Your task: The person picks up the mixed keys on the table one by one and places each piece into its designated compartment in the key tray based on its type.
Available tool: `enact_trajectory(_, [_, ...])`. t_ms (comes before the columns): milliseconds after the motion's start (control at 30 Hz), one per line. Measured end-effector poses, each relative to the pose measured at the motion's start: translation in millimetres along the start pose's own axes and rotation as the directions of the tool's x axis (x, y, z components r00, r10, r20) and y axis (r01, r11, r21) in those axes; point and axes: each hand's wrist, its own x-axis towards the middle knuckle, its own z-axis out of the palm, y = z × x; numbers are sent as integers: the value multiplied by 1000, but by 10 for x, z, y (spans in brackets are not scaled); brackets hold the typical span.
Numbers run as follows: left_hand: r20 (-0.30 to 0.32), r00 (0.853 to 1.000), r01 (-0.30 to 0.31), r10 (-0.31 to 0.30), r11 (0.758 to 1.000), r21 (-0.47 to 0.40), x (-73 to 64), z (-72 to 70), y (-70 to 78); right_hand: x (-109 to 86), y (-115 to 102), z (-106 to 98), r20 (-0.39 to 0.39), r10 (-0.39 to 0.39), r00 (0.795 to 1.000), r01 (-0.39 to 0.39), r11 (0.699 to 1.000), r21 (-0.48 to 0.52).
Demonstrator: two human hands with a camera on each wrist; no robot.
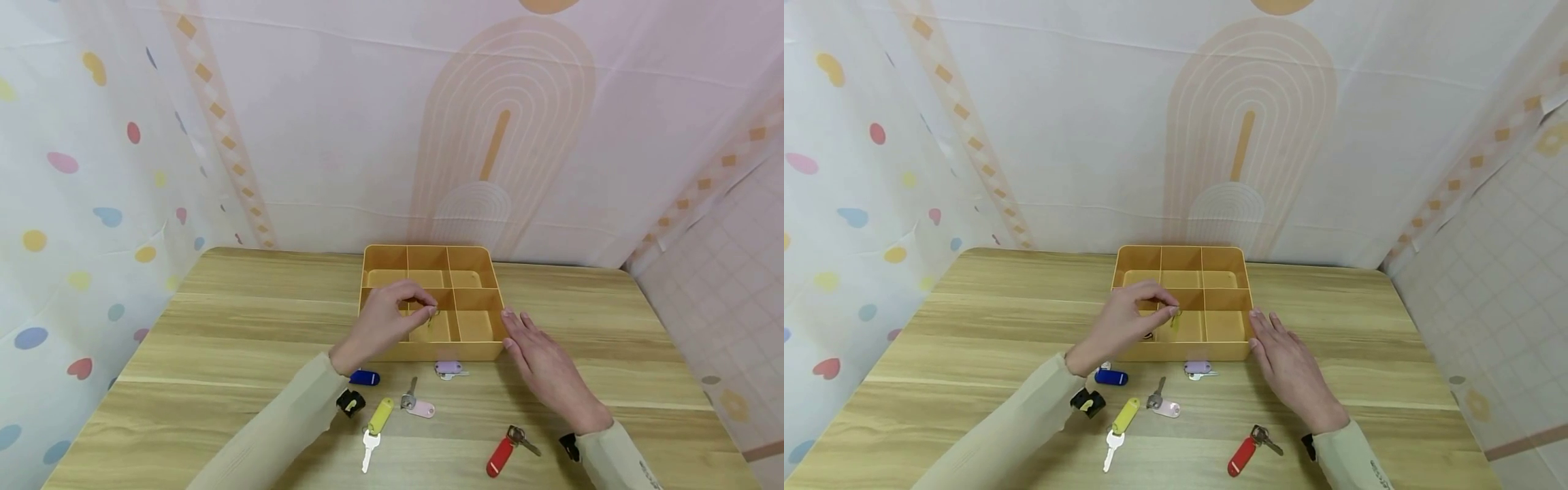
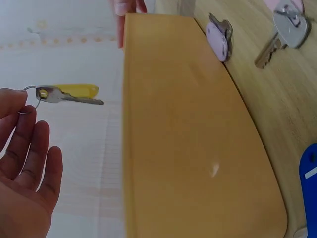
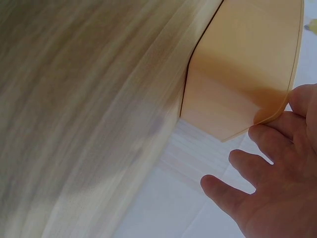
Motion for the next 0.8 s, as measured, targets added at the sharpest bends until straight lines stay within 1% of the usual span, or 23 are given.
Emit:
enact_trajectory(200, [39, 998, 45, -46, 999, 25, 87, 85, -109, -3, 8, -2, -1, 0, 1000, 0, 1000, -5])
enact_trajectory(333, [70, 996, 61, -63, 998, 30, 113, 115, -162, -8, 13, -5, 2, 1, 1000, -1, 1000, -5])
enact_trajectory(433, [89, 994, 65, -70, 996, 53, 128, 134, -196, -9, 16, -7, 3, 3, 1000, -2, 1000, -5])
enact_trajectory(600, [108, 992, 54, -68, 990, 130, 141, 156, -227, -15, 20, -17, 4, 4, 1000, -4, 1000, -3])
enact_trajectory(800, [145, 986, 38, -77, 967, 251, 140, 175, -263, -21, 30, -23, 5, 4, 1000, -4, 1000, -2])
